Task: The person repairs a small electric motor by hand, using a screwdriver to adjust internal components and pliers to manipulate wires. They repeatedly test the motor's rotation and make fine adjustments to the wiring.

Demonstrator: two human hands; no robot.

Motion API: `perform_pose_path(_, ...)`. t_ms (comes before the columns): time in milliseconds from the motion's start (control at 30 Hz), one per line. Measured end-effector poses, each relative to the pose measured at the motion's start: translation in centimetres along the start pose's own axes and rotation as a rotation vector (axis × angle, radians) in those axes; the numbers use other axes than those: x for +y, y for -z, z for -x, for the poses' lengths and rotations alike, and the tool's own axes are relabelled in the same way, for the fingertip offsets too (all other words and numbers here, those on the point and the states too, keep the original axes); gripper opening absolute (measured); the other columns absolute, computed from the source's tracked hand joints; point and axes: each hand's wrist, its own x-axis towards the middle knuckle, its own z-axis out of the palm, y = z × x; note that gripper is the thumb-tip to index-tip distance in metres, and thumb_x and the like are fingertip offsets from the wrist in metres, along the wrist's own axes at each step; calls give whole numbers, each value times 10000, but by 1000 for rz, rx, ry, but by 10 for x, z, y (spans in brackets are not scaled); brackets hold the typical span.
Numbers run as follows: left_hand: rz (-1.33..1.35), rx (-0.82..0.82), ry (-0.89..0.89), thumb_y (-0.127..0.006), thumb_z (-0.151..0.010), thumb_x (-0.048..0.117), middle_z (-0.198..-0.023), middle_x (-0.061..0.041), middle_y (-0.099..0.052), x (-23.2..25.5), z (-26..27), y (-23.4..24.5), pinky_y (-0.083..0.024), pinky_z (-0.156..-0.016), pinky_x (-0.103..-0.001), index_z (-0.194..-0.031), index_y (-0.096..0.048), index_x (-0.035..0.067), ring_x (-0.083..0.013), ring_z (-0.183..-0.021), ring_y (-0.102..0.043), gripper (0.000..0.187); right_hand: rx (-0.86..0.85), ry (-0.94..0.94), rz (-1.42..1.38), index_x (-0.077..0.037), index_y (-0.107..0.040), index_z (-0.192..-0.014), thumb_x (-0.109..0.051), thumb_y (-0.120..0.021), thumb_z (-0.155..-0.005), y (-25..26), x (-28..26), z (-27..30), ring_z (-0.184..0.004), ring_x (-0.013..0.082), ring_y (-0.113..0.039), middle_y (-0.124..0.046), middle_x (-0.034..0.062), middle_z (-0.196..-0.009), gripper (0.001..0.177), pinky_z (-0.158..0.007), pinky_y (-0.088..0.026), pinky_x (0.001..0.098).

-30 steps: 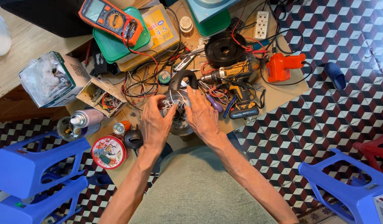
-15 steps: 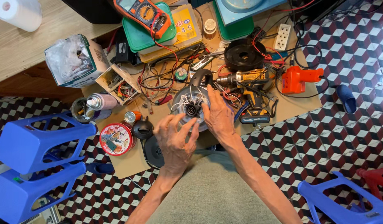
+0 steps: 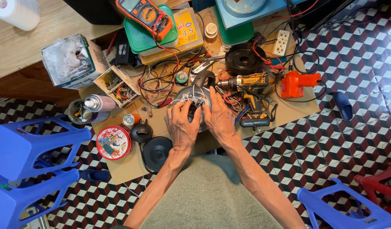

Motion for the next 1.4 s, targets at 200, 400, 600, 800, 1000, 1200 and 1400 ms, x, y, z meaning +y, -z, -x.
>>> perform_pose_path(200, 46, 61, 92, -810, -861, 285, -1063, -74, -646, -2, -7, -18, -442, -940, -446, -1069, -782, 126, -290, -1053, -568, 263, -49, -4, 38, -14, -410, -1504, -210, -640, -949, 4, -1, -2, -1108, 415, -650, -590, 228, -1356, 632, -886, -553, 446)
perform_pose_path(400, 153, 150, 179, -811, -863, 217, -1034, -61, -651, 6, -2, -24, -491, -893, -399, -1031, -777, 126, -274, -1019, -583, 194, -112, 61, 47, -2, -391, -1510, -233, -653, -950, 11, 5, 2, -1157, 424, -638, -567, 245, -1399, 660, -920, -542, 440)
perform_pose_path(600, 226, 231, 236, -773, -911, 150, -1050, -80, -651, 9, 3, -20, -528, -848, -381, -1004, -724, 64, -269, -979, -643, 136, -328, -22, -326, -55, -439, -1514, -296, -648, -967, 37, 40, -7, -1221, 314, -664, -645, 203, -1366, 633, -1001, -520, 356)
perform_pose_path(800, 216, 308, 399, -709, -983, 119, -1024, -94, -637, -7, 44, 0, -527, -814, -360, -1014, -642, 14, -248, -914, -648, 128, -156, -391, -391, -55, -598, -1402, -277, -607, -1005, 88, 107, -43, -955, 178, -700, -751, 146, -1096, 455, -839, -552, 290)
perform_pose_path(1000, 204, 339, 544, -687, -1001, 136, -1047, -94, -633, -7, 76, 5, -523, -809, -352, -1023, -624, 14, -225, -926, -635, 139, -263, -222, -236, -38, -708, -1222, -271, -605, -1007, 77, 128, -82, -823, 208, -732, -761, 180, -937, 333, -749, -568, 338)
perform_pose_path(1200, 110, 340, 447, -712, -972, 108, -1026, -104, -653, 0, 62, 0, -519, -854, -370, -1000, -620, 13, -268, -964, -647, 135, -474, 390, 133, -4, -621, -979, -154, -646, -900, -45, 139, -84, -767, 448, -680, -684, 250, -907, 171, -658, -531, 533)
perform_pose_path(1400, 89, 326, 363, -730, -923, 62, -1042, -127, -655, 12, 29, -8, -522, -860, -397, -1029, -646, 17, -313, -980, -643, 142, -471, 365, 395, 30, -503, -1078, -124, -593, -878, -115, 160, -90, -683, 441, -675, -664, 270, -904, 267, -581, -530, 549)
